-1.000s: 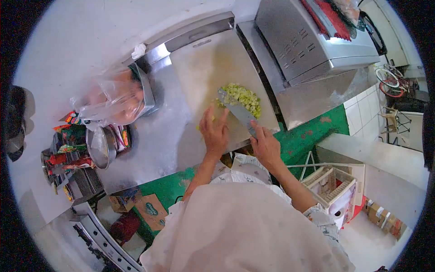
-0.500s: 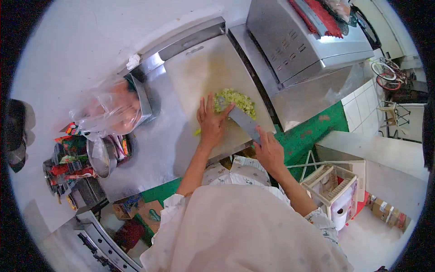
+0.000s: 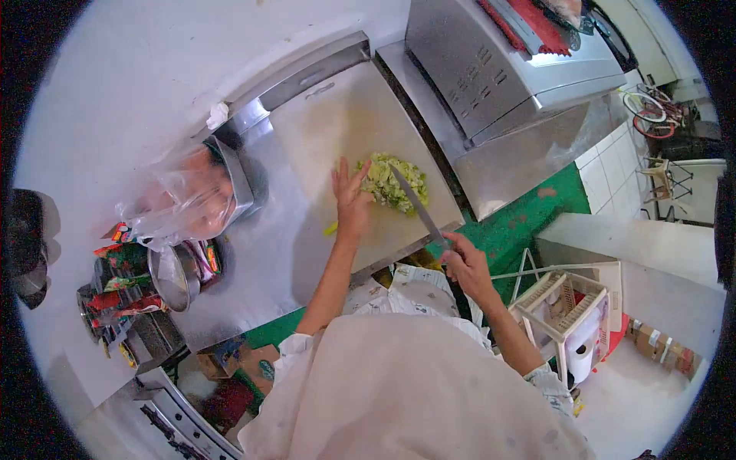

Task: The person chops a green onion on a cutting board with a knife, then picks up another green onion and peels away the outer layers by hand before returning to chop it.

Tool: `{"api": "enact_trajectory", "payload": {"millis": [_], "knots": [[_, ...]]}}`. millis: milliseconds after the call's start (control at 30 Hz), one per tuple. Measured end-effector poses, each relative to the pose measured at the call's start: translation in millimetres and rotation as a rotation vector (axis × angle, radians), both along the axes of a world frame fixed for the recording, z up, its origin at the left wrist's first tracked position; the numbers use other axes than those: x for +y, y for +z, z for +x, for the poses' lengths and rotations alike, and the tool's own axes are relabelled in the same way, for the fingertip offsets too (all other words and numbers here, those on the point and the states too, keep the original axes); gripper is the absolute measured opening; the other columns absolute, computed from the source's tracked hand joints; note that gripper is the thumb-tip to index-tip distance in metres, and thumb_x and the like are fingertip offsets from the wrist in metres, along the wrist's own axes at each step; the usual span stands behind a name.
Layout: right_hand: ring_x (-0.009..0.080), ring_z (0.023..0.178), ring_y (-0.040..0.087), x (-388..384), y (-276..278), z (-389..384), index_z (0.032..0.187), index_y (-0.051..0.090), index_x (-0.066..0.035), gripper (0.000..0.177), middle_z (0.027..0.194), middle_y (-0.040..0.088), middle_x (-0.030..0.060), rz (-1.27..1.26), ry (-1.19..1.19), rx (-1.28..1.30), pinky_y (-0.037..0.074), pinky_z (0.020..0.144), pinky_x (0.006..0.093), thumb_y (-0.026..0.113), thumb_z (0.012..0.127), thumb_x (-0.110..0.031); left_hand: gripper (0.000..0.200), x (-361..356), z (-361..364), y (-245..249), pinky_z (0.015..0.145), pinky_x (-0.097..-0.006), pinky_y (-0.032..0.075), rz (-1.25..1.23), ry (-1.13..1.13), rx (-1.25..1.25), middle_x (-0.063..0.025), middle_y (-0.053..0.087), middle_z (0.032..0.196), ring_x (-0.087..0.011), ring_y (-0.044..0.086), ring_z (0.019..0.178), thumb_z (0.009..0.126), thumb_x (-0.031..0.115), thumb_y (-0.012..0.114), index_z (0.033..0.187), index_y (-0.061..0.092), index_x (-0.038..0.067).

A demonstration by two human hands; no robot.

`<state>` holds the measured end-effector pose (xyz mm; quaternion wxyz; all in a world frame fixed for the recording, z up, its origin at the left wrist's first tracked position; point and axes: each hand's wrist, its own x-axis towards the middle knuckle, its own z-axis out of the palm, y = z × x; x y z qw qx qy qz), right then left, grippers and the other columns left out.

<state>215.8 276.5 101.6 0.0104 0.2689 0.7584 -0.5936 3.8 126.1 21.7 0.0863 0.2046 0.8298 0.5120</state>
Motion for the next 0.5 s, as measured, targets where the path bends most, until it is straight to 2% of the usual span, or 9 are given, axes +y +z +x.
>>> {"api": "enact_trajectory", "payload": {"millis": [33, 100, 133, 200, 233, 300, 333, 400, 500], "knots": [[0.0082, 0.052, 0.049, -6, -2, -5, 0.124, 0.051, -0.004, 0.037, 0.069, 0.057, 0.0031, -0.002, -0.001, 0.001, 0.042, 0.049, 0.0230, 0.057, 0.089, -0.011, 0.067, 1, 2, 4, 0.108, -0.0435, 0.022, -0.002, -0.001, 0.001, -0.0082, 0.028, 0.151, -0.0301, 0.012, 0.143, 0.071, 0.003, 0.052, 0.134, 0.052, 0.024], [0.0047, 0.050, 0.047, -18, -2, -17, 0.125, 0.051, -0.004, 0.035, 0.070, 0.057, 0.0006, -0.135, -0.066, 0.017, 0.038, 0.045, 0.0203, 0.055, 0.091, -0.012, 0.063, 2, 6, 14, 0.103, -0.0380, 0.028, 0.911, -0.054, -0.839, -0.0066, 0.038, 0.146, -0.0176, 0.018, 0.141, 0.075, 0.012, 0.050, 0.138, 0.046, 0.014], [0.0047, 0.050, 0.047, -22, -5, -22, 0.125, 0.051, -0.004, 0.035, 0.070, 0.057, 0.0006, -0.136, -0.064, 0.017, 0.038, 0.045, 0.0203, 0.055, 0.091, -0.012, 0.063, 5, 10, 28, 0.103, -0.0380, 0.028, 0.910, -0.052, -0.838, -0.0066, 0.038, 0.146, -0.0176, 0.018, 0.141, 0.075, 0.012, 0.050, 0.138, 0.046, 0.014], [0.0048, 0.051, 0.047, -27, -17, -28, 0.127, 0.051, -0.004, 0.037, 0.070, 0.058, 0.0010, -0.021, 0.012, 0.098, 0.039, 0.045, 0.0212, 0.056, 0.091, -0.013, 0.063, 7, 16, 52, 0.097, -0.0349, 0.031, 1.114, 0.253, -1.204, -0.0038, 0.047, 0.139, -0.0103, 0.030, 0.133, 0.077, 0.019, 0.048, 0.138, 0.043, 0.008], [0.0048, 0.051, 0.047, -27, -25, -30, 0.127, 0.051, -0.004, 0.037, 0.070, 0.058, 0.0010, -0.022, 0.015, 0.099, 0.039, 0.045, 0.0212, 0.056, 0.091, -0.013, 0.063, 3, 17, 47, 0.097, -0.0349, 0.031, 1.116, 0.255, -1.200, -0.0038, 0.047, 0.139, -0.0103, 0.030, 0.133, 0.077, 0.019, 0.048, 0.138, 0.043, 0.008], [0.0047, 0.052, 0.048, -27, -35, -33, 0.126, 0.052, -0.006, 0.036, 0.070, 0.059, 0.0008, 0.095, 0.042, 0.110, 0.039, 0.046, 0.0221, 0.057, 0.091, -0.013, 0.059, -5, 17, 37, 0.095, -0.0324, 0.033, 1.333, 0.038, -1.340, -0.0004, 0.048, 0.136, -0.0087, 0.038, 0.125, 0.077, 0.021, 0.048, 0.135, 0.046, 0.009], [0.0047, 0.052, 0.048, -26, -36, -34, 0.126, 0.052, -0.006, 0.036, 0.070, 0.059, 0.0008, 0.096, 0.046, 0.111, 0.039, 0.046, 0.0221, 0.057, 0.091, -0.013, 0.059, -7, 18, 37, 0.095, -0.0324, 0.033, 1.336, 0.039, -1.337, -0.0004, 0.048, 0.136, -0.0087, 0.038, 0.125, 0.077, 0.021, 0.048, 0.135, 0.046, 0.009], [0.0049, 0.053, 0.048, -26, -36, -37, 0.124, 0.054, -0.007, 0.034, 0.070, 0.059, 0.0010, -0.001, -0.117, 0.027, 0.041, 0.048, 0.0227, 0.057, 0.091, -0.013, 0.058, -12, 19, 38, 0.094, -0.0315, 0.033, 1.307, -0.004, -1.290, 0.0006, 0.049, 0.134, -0.0083, 0.041, 0.122, 0.077, 0.022, 0.048, 0.134, 0.047, 0.008], [0.0057, 0.053, 0.048, -26, -38, -30, 0.123, 0.055, -0.007, 0.032, 0.070, 0.060, 0.0016, 0.181, 0.068, 0.164, 0.041, 0.048, 0.0237, 0.057, 0.091, -0.015, 0.061, -16, 21, 36, 0.094, -0.0311, 0.031, 1.299, 0.131, -1.338, -0.0011, 0.046, 0.137, -0.0091, 0.040, 0.122, 0.077, 0.022, 0.047, 0.136, 0.043, 0.007]]}}
